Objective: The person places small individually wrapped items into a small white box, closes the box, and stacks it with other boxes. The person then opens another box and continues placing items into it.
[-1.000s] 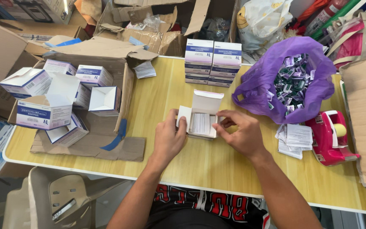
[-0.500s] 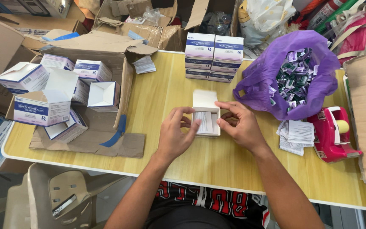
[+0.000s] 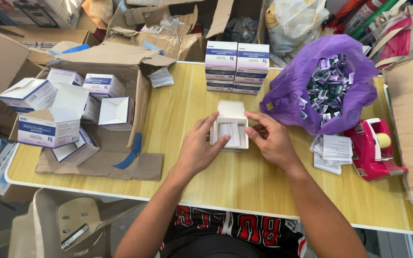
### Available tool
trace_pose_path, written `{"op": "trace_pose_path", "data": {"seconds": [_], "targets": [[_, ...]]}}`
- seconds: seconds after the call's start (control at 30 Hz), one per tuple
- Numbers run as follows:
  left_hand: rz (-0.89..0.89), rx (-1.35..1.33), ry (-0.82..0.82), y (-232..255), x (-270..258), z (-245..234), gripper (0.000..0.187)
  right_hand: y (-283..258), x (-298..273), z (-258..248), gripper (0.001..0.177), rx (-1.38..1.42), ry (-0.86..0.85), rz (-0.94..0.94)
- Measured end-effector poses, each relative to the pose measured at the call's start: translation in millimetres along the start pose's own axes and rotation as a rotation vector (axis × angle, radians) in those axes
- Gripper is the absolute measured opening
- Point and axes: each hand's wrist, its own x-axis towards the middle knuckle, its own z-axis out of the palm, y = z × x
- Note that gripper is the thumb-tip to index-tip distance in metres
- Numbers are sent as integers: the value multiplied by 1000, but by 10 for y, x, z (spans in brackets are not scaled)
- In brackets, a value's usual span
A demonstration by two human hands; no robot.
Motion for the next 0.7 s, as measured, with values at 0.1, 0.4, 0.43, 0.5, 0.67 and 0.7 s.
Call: {"op": "trace_pose_path", "data": {"seconds": [0.1,0.4,0.43,0.5,0.67,0.7], "targets": [[60,114,-35,-42,152,4,76,-58,1,52,45,-39,94,27],[173,305,-9,-148,484,49,65,-83,17,70,44,-231,161,-169],[208,314,8,-161,498,60,62,-75,12,68,43,-258,170,-175],[261,308,40,-172,507,74,60,-68,15,68,41,-290,182,-187],[352,312,41,-155,384,95,73,-65,19,60,39,-313,179,-192],[336,289,10,-152,357,86,79,-66,21,70,38,-305,177,-158]]}}
